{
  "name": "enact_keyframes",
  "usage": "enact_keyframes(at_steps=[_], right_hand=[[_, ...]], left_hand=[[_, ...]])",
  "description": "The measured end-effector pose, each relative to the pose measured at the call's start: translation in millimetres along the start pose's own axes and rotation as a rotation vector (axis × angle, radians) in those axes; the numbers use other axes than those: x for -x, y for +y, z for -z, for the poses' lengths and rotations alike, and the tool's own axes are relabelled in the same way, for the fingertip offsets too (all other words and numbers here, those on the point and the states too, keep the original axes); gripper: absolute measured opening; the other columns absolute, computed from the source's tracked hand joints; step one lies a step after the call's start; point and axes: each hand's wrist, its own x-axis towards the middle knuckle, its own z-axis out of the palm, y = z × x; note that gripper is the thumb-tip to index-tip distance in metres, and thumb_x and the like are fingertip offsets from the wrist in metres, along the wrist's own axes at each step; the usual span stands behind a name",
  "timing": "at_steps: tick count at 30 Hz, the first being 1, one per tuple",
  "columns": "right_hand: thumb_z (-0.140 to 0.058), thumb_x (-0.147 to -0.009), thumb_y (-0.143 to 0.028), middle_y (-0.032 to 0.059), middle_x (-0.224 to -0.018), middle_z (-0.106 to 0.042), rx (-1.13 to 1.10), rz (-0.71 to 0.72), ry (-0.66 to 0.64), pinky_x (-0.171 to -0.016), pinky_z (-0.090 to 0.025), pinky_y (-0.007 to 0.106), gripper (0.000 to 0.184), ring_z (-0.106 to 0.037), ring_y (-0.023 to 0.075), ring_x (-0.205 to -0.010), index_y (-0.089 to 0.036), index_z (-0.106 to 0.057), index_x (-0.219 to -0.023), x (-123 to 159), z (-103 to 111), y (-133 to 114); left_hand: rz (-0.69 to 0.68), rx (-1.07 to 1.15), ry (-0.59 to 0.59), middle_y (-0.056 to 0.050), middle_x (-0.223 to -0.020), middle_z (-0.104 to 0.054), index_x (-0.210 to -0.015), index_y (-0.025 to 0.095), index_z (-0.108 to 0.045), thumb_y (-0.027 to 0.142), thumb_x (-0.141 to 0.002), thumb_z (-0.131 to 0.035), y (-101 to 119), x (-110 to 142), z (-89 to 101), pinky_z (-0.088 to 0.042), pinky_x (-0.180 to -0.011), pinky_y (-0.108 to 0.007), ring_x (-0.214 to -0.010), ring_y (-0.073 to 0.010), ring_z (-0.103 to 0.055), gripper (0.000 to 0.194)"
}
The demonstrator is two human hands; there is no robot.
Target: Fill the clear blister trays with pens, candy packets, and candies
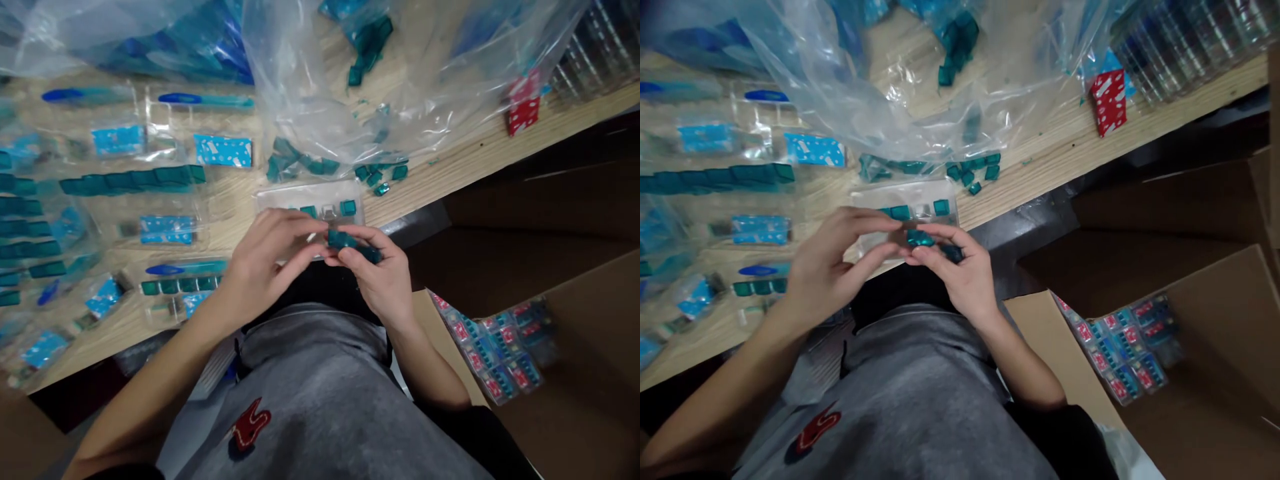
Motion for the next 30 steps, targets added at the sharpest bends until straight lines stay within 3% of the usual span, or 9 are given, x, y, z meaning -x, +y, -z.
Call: enact_keyframes(at_steps=[5,9,13,21,26,30], right_hand=[[-0.082,-0.078,-0.018,-0.0064,-0.079,-0.073,0.121,0.093,-0.029,-0.064,-0.059,0.015,0.019,-0.07,0.0061,-0.063,-0.024,-0.072,-0.093,2.2,-7.3,-13.0],[-0.082,-0.077,-0.017,-0.0058,-0.076,-0.072,0.232,0.143,-0.05,-0.055,-0.055,0.016,0.019,-0.066,0.0066,-0.059,-0.023,-0.072,-0.091,6.5,-7.7,-17.2],[-0.083,-0.076,-0.023,-0.005,-0.074,-0.071,0.345,0.105,-0.034,-0.057,-0.054,0.019,0.016,-0.063,0.0072,-0.055,-0.023,-0.074,-0.09,9.5,-4.2,-14.8],[-0.083,-0.075,-0.036,-0.0052,-0.068,-0.062,0.32,0.016,-0.107,-0.047,-0.043,0.018,0.023,-0.05,0.0048,-0.048,-0.019,-0.068,-0.079,5.7,1.9,-8.0],[-0.08,-0.078,-0.043,-0.0067,-0.063,-0.055,0.399,-0.006,-0.135,-0.047,-0.036,0.02,0.032,-0.043,0.0037,-0.046,-0.018,-0.061,-0.072,4.5,1.4,-10.3],[-0.075,-0.08,-0.051,-0.0077,-0.058,-0.052,0.344,-0.065,-0.105,-0.043,-0.035,0.019,0.039,-0.041,0.0034,-0.041,-0.018,-0.057,-0.072,-2.0,0.3,-11.4]], left_hand=[[0.009,0.066,0.038,-0.006,-0.103,-0.065,-0.11,0.02,-0.06,0.015,-0.094,-0.059,16.8,4.3,-0.7,-0.055,-0.083,-0.028,-0.099,-0.0167,-0.065,0.016],[0.055,0.103,-0.083,-0.007,-0.111,-0.064,-0.119,0.021,-0.056,0.016,-0.096,-0.054,19.6,2.9,7.5,-0.055,-0.092,-0.031,-0.109,-0.0182,-0.063,0.023],[0.086,0.096,-0.171,-0.006,-0.111,-0.063,-0.114,0.021,-0.056,0.015,-0.097,-0.052,21.9,3.3,13.0,-0.053,-0.096,-0.031,-0.11,-0.0175,-0.061,0.018],[0.24,0.276,-0.299,0.0,-0.1,-0.058,-0.116,0.023,-0.055,0.018,-0.097,-0.054,17.3,6.3,11.7,-0.051,-0.085,-0.02,-0.094,-0.01,-0.059,0.02],[0.369,0.447,-0.31,0.001,-0.092,-0.061,-0.099,0.022,-0.058,0.023,-0.093,-0.058,14.2,7.0,10.1,-0.05,-0.076,-0.021,-0.085,-0.0104,-0.061,0.005],[0.369,0.436,-0.197,-0.002,-0.098,-0.067,-0.11,0.022,-0.06,0.028,-0.092,-0.059,8.4,-1.0,1.4,-0.049,-0.082,-0.03,-0.091,-0.0154,-0.062,0.018]])
